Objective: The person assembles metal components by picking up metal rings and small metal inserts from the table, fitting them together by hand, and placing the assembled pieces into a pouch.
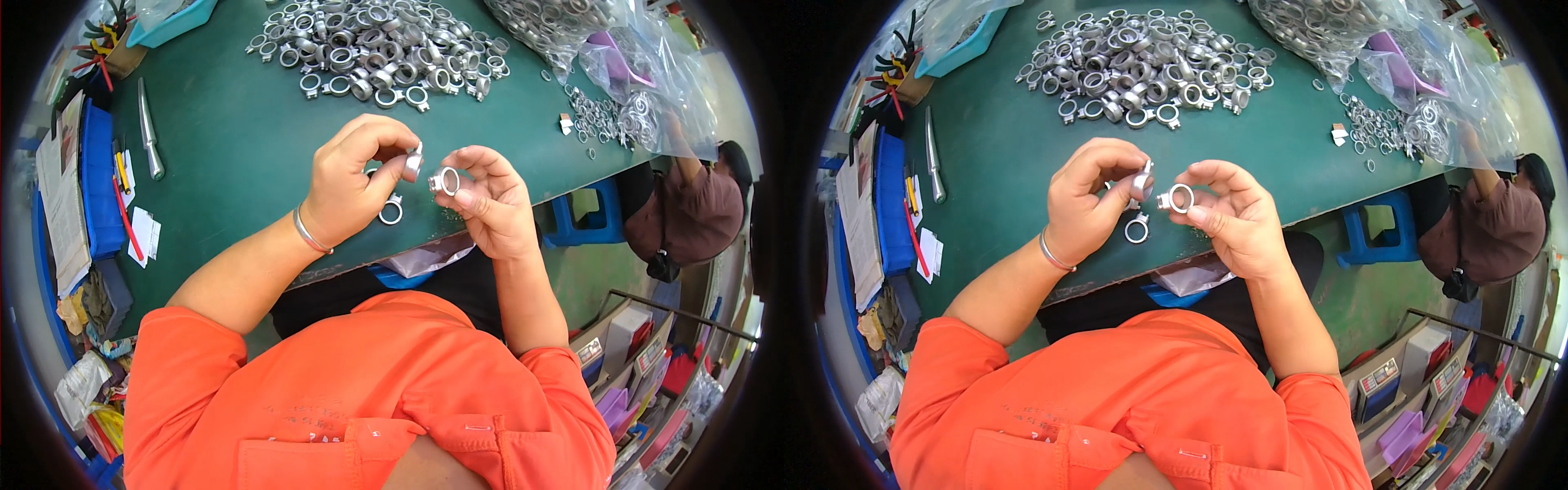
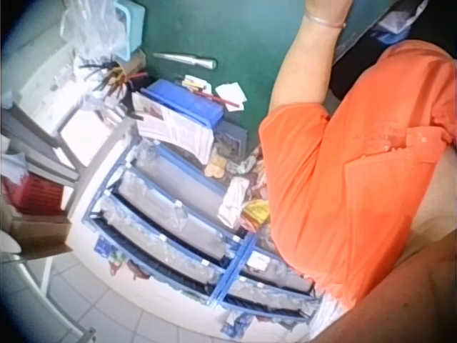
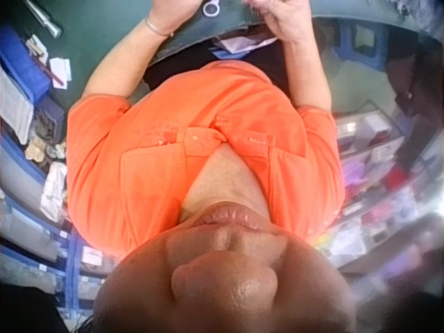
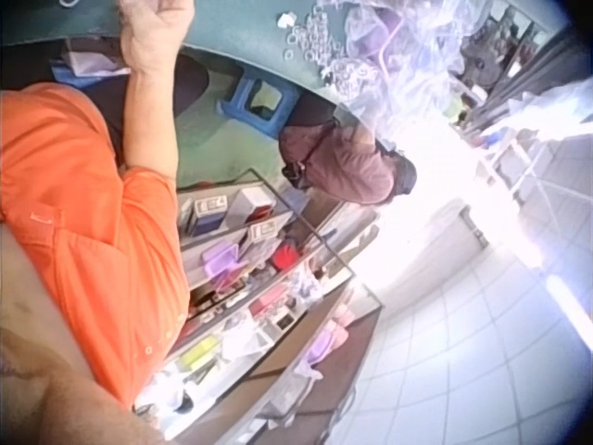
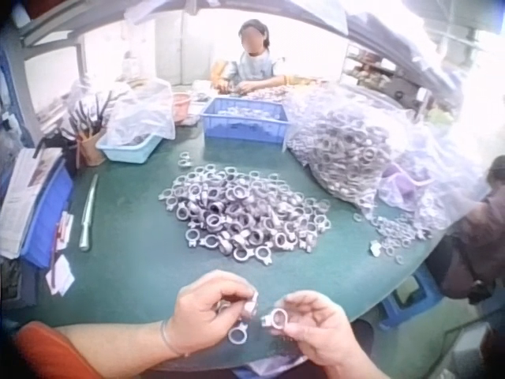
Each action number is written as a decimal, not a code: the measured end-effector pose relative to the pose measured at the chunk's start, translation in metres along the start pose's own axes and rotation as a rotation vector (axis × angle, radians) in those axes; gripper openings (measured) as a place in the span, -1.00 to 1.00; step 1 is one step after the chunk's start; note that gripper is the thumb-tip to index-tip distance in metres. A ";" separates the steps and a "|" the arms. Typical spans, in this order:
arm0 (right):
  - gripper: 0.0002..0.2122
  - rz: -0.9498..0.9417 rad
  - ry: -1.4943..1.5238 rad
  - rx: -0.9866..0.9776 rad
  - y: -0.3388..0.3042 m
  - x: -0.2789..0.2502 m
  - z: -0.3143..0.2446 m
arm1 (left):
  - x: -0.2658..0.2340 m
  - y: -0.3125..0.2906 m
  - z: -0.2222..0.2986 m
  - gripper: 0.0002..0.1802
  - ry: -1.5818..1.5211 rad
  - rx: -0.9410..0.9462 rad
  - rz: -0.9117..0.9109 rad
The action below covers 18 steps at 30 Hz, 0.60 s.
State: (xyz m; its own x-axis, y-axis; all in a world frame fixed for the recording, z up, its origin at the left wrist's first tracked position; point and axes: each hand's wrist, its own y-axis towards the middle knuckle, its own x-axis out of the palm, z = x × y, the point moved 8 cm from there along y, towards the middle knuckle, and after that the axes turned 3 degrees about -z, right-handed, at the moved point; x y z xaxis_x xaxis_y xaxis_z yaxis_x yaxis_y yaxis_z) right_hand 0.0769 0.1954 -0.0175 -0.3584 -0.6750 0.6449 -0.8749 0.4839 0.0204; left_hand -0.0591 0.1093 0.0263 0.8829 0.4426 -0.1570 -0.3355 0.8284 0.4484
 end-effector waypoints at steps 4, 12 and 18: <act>-0.68 0.000 0.119 0.024 -0.003 0.001 0.003 | 0.000 0.000 0.018 -0.77 0.000 0.122 0.046; -0.83 -0.029 0.293 -0.006 -0.007 0.003 0.011 | 0.008 -0.004 0.026 -0.73 0.121 0.218 0.000; -0.72 0.075 -0.087 0.229 -0.017 0.010 0.018 | 0.026 -0.011 0.042 -0.74 0.241 0.436 -0.179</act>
State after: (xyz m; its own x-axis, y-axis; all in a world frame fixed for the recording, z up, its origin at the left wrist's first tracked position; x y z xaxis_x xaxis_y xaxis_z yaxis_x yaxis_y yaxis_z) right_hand 0.0823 0.1703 -0.0248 -0.4432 -0.6923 0.5694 -0.8921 0.4026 -0.2049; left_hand -0.0190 0.0972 0.0545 0.7962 0.4158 -0.4396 0.0270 0.7014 0.7123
